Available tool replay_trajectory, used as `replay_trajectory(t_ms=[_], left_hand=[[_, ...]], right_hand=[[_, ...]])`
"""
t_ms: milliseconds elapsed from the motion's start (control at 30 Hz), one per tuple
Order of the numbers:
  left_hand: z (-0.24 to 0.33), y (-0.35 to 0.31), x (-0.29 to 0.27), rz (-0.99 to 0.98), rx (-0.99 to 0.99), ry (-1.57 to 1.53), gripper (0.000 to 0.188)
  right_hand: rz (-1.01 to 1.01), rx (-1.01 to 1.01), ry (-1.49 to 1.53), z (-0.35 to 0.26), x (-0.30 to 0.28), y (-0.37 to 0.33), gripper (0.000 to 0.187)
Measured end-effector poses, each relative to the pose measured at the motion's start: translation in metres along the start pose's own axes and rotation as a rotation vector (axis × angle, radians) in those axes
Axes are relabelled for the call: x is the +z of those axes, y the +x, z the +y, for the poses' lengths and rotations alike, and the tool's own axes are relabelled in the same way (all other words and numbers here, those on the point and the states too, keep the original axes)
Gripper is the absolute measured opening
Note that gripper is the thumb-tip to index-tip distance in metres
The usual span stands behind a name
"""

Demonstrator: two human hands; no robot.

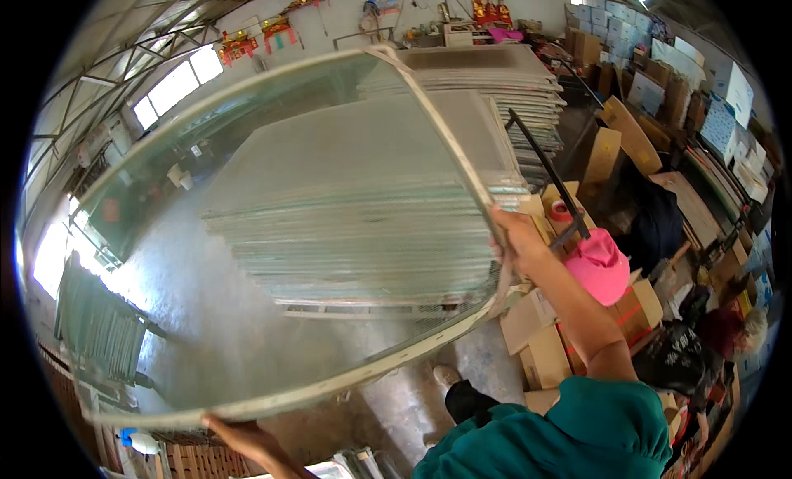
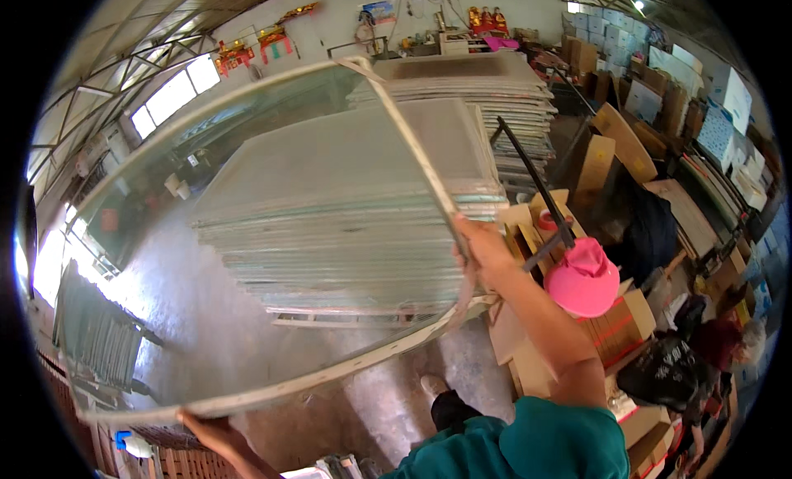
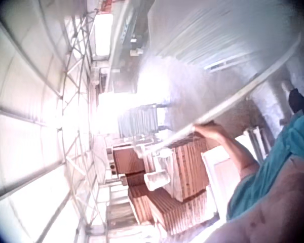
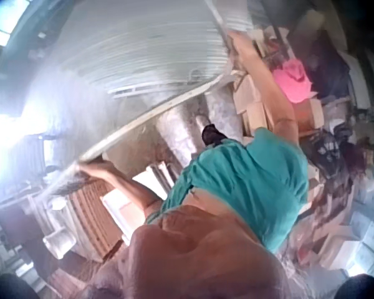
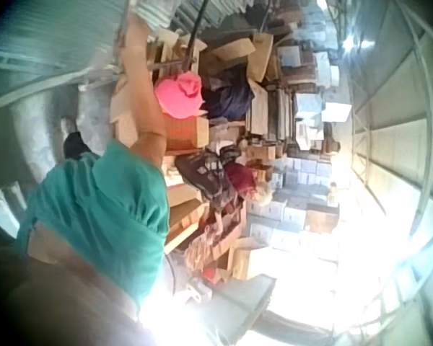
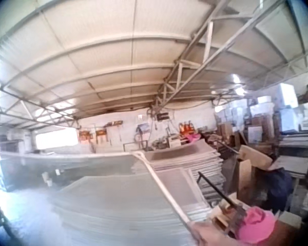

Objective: The person places rectangular cardboard strips onto a large translucent frame held by a coworker. The person then lifts the frame and stacks it onto a pile of similar frames. This process is repeated multiple times with different frames.

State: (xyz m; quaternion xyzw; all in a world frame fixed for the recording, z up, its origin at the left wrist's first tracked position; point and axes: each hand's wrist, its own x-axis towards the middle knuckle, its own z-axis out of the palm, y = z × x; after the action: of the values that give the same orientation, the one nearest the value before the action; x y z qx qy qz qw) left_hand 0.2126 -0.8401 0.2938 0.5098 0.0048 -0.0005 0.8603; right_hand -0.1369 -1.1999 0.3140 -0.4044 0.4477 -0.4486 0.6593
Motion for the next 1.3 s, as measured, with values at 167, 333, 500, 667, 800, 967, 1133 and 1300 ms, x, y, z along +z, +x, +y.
replay_trajectory(t_ms=[167, 333, 500, 667, 800, 967, 1133, 1300], left_hand=[[-0.085, 0.036, 0.125, -0.430, -0.188, 0.169, 0.047], [-0.173, 0.072, 0.284, -0.672, -0.463, 0.091, 0.035], [-0.219, 0.089, 0.388, -0.770, -0.544, 0.169, 0.043], [-0.220, 0.101, 0.402, -0.910, -0.537, 0.745, 0.057], [-0.194, 0.080, 0.312, -0.963, -0.654, 0.872, 0.052], [-0.220, 0.031, 0.068, -0.646, -0.588, 0.778, 0.039], [-0.179, -0.085, -0.185, -0.075, -0.416, 1.425, 0.049], [-0.116, -0.212, -0.425, 0.429, -0.667, 1.662, 0.073]], right_hand=[[0.113, 0.016, -0.013, -0.034, -0.048, 0.087, 0.021], [0.222, -0.076, -0.042, -0.068, -0.097, 0.183, 0.022], [0.233, -0.036, -0.201, -0.088, -0.120, 0.263, 0.021], [0.616, -0.452, -1.958, -0.121, -0.091, 0.292, 0.021], [0.404, -1.082, -1.638, -0.128, 0.021, 0.266, 0.024], [-0.227, -1.483, -1.342, -0.018, 0.174, 0.197, 0.026], [-1.122, -1.312, -1.230, 0.187, 0.242, 0.077, 0.035], [-1.845, -1.453, -1.093, 0.345, 0.277, -0.151, 0.051]])
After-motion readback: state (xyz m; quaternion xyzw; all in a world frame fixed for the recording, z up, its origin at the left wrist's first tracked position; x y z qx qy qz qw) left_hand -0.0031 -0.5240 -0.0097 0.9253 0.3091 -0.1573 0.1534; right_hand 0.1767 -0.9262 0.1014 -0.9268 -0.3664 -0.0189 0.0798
